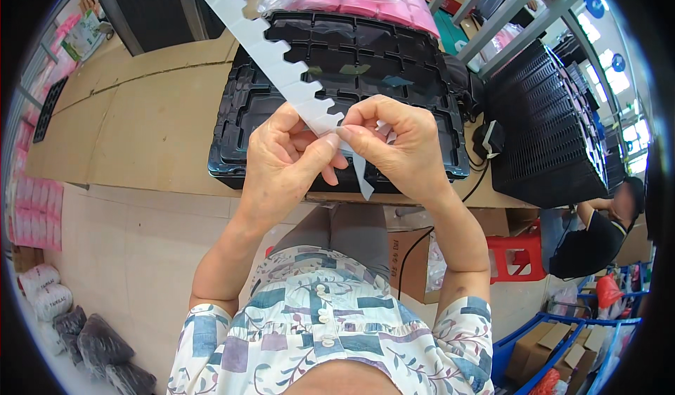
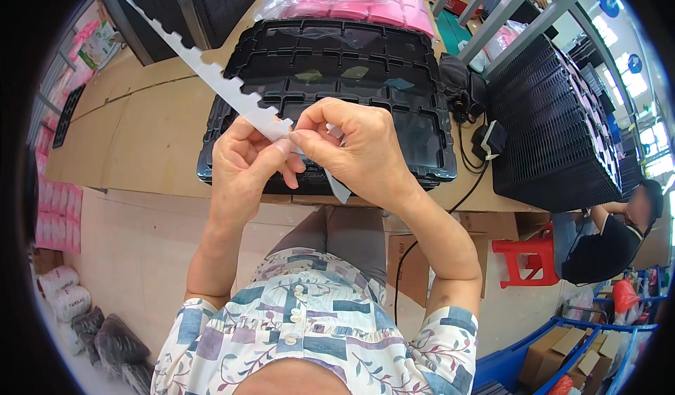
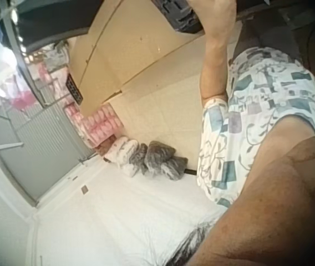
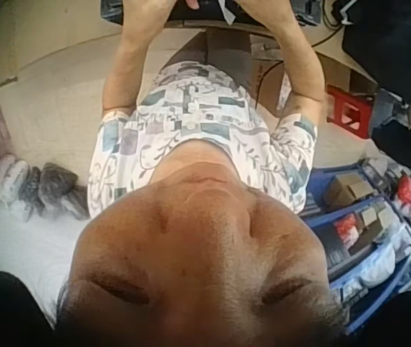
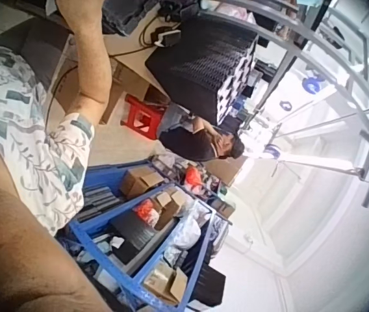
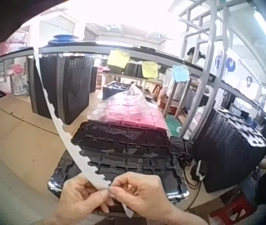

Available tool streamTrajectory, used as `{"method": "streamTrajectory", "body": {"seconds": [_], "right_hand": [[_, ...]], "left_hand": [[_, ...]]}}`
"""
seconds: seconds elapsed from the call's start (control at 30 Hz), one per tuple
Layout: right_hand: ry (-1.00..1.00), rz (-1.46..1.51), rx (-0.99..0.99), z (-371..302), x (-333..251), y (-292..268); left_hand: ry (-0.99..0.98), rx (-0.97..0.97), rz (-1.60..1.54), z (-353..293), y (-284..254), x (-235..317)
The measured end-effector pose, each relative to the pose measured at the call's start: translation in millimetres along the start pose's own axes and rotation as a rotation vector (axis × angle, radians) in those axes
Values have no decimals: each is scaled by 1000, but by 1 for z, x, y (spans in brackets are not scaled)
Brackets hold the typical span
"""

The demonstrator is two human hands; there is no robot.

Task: The person places pink foam inserts into black plastic trays and secures them with white adhesive strips. They repeatedly pick up trays, apply the foam, and attach the adhesive tabs to the tray edges.

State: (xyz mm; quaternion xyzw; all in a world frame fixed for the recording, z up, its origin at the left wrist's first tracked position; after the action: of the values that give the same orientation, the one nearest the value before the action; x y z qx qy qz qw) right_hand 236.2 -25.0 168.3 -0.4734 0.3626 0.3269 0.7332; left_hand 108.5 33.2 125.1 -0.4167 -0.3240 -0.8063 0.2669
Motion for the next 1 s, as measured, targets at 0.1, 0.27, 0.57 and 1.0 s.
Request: {"method": "streamTrajectory", "body": {"seconds": [0.1,0.27,0.57,1.0], "right_hand": [[-169,-159,91,-6,-12,-1],[-916,-620,177,-53,-45,29],[186,-353,-279,-1,56,-125],[201,-570,-551,5,97,-104]], "left_hand": [[-80,-3,-71,1,-1,-3],[-187,141,-208,4,-9,-23],[71,-362,-104,5,-19,2],[-139,-132,-226,10,-40,-14]]}}
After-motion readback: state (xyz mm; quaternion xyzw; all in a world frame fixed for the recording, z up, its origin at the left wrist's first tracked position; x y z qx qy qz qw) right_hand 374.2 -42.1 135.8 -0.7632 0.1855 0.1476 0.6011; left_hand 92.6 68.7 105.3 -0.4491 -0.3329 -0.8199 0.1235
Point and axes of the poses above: each hand's wrist, its own z-axis towards the middle knuckle, its own y-axis out of the palm, x = y × z, the point moved 8 cm from there along z, towards the middle knuckle, and after that the axes turned 10 degrees about y, right-handed, at the moved point
